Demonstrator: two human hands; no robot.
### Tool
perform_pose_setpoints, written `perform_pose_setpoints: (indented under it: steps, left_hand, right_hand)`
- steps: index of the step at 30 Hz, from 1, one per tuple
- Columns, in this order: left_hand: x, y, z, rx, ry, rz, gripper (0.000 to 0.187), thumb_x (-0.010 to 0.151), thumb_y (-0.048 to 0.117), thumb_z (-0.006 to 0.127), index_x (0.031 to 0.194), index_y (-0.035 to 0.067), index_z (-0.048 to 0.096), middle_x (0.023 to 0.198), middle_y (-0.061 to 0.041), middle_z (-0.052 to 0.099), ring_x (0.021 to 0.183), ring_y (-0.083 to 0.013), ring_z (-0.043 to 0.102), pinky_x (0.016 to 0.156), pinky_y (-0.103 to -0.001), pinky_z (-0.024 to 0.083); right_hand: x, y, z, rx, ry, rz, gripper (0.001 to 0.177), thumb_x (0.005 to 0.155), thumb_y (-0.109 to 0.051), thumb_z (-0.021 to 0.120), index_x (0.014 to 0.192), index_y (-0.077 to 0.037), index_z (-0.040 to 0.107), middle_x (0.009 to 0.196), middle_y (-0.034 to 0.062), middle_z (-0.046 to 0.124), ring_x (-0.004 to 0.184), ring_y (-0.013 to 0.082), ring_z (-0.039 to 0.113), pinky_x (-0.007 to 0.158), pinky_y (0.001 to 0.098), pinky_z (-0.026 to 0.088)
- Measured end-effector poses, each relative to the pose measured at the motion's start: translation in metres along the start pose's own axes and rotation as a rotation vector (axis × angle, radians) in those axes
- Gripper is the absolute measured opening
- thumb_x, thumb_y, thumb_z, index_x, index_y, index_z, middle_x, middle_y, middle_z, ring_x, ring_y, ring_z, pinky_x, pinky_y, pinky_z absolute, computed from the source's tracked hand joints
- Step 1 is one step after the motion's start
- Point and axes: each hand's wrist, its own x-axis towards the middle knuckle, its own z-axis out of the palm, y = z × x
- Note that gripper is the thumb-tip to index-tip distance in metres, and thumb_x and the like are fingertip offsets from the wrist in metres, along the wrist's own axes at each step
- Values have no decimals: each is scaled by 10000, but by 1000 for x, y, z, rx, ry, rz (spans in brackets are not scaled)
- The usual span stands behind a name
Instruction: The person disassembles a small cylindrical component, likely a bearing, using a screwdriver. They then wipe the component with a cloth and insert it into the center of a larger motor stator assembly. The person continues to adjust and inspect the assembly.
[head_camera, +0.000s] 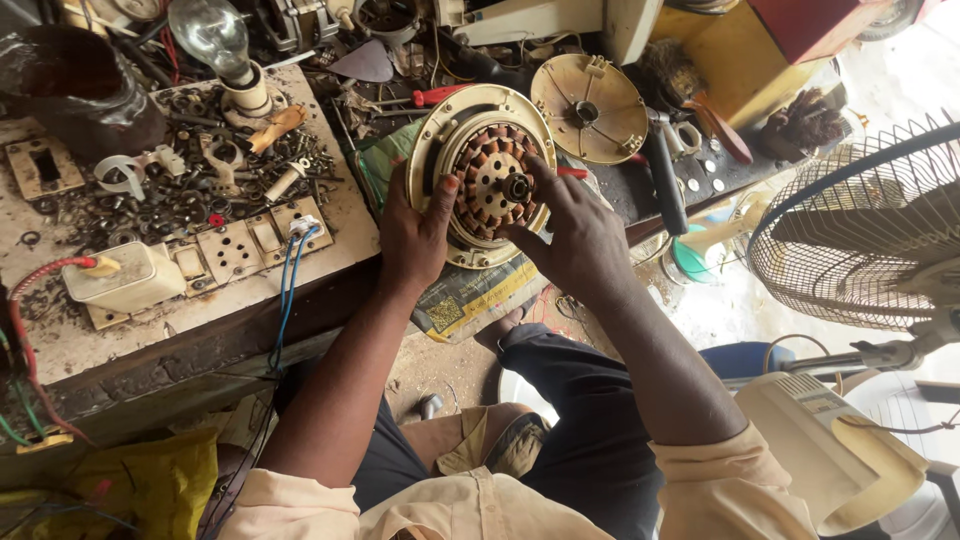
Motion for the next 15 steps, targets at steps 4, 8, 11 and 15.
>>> perform_pose_setpoints:
  steps: [4,8,11,15]
  left_hand:
    - [0,1,-1,-13,-26,-77,633,1047,553,566,1362,4,562,1221,-154,715,1154,-288,709,1001,-388,549]
    - [0,-10,1,26,-18,-31,690,1041,561,593,1423,-9,520,1312,-176,676,1235,-298,675,1052,-406,534]
    - [0,-17,2,26,-37,38,712,1057,565,597,1461,-11,486,1380,-195,626,1296,-308,641,1102,-418,528]
    - [2,-18,3,-5,-35,52,739,1048,606,608,1455,-1,496,1390,-196,643,1300,-320,655,1119,-424,528]
  right_hand:
    - [-5,7,4,13,-138,51,444,932,-477,798,1157,-108,698,1021,57,749,868,187,738,702,348,606]
    - [-22,11,-4,96,-127,211,466,904,-456,822,1152,-93,670,1010,61,731,792,181,742,680,359,586]
    - [-37,8,-19,104,-150,220,514,890,-407,843,1235,-71,663,977,83,714,755,206,724,662,381,562]
    - [-58,-3,-37,85,-170,195,596,866,-400,854,1304,-66,627,974,89,713,757,223,725,668,385,577]
